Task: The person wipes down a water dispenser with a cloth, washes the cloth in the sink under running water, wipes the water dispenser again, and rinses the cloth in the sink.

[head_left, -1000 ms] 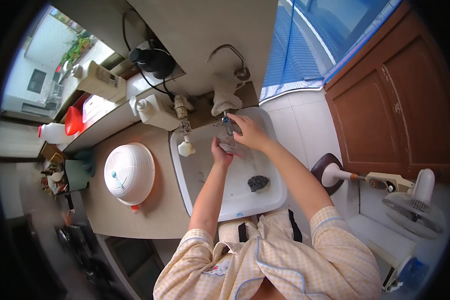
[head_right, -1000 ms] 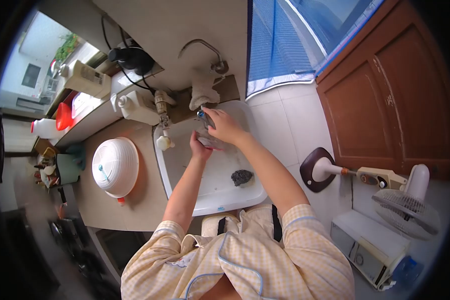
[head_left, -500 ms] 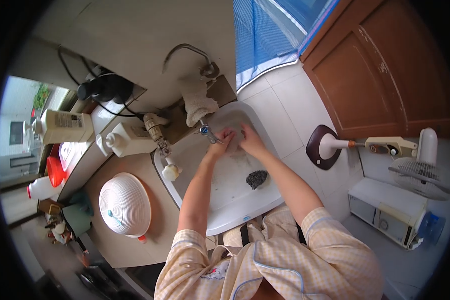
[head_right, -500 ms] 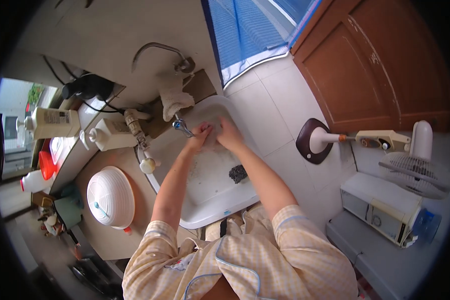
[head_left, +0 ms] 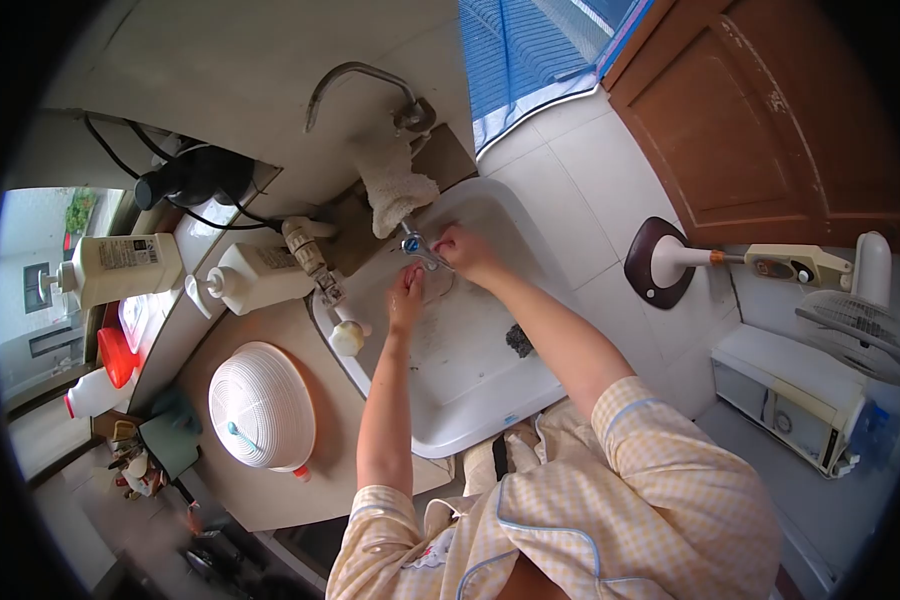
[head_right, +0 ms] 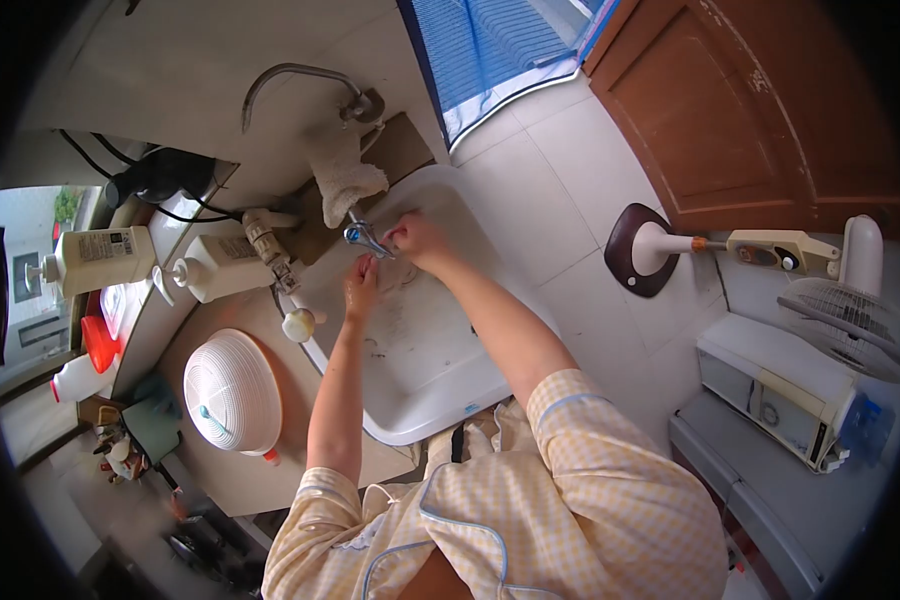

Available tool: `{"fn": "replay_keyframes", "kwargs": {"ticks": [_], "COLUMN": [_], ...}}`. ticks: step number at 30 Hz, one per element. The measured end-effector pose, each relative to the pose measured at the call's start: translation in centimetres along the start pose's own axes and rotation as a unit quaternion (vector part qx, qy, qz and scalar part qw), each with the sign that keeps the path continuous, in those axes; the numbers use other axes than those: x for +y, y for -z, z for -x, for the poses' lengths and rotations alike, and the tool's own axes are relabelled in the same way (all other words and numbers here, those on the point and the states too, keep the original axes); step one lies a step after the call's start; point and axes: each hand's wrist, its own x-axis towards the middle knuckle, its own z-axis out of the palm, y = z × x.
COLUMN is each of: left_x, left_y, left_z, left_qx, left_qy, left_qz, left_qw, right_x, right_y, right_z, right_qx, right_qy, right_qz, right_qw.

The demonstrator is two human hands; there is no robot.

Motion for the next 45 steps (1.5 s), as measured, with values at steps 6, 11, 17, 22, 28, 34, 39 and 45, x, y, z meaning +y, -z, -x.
{"fn": "replay_keyframes", "kwargs": {"ticks": [6,11,17,22,28,34,39,45], "left_x": [-3.6,2.3,-2.4,1.7,3.8,2.8,2.6,0.8], "left_y": [-0.9,0.4,-2.5,-3.0,-3.6,-3.5,-4.6,-6.1], "left_z": [-0.6,-0.5,-5.1,-3.0,-1.4,-1.2,-2.1,-4.1], "left_qx": [-0.092,-0.176,-0.034,-0.144,-0.003,-0.076,-0.088,-0.023], "left_qy": [0.025,0.005,-0.002,0.035,-0.11,-0.025,0.133,0.263], "left_qz": [0.179,0.131,0.37,0.405,0.314,0.248,0.462,0.497], "left_qw": [0.979,0.976,0.928,0.902,0.943,0.965,0.873,0.827], "right_x": [0.3,1.8,4.9,1.8,1.1,0.3,-0.4,-0.5], "right_y": [-2.4,-2.0,-0.4,0.0,-3.0,-1.8,-3.4,-2.9], "right_z": [0.5,0.3,2.0,2.4,1.1,1.7,0.9,1.6], "right_qx": [-0.082,-0.054,0.101,-0.057,-0.077,-0.152,-0.081,0.017], "right_qy": [-0.126,-0.137,-0.234,-0.443,-0.396,-0.369,-0.408,-0.218], "right_qz": [-0.206,-0.258,-0.506,-0.611,-0.569,-0.548,-0.458,-0.155], "right_qw": [0.967,0.955,0.824,0.654,0.716,0.735,0.786,0.963]}}
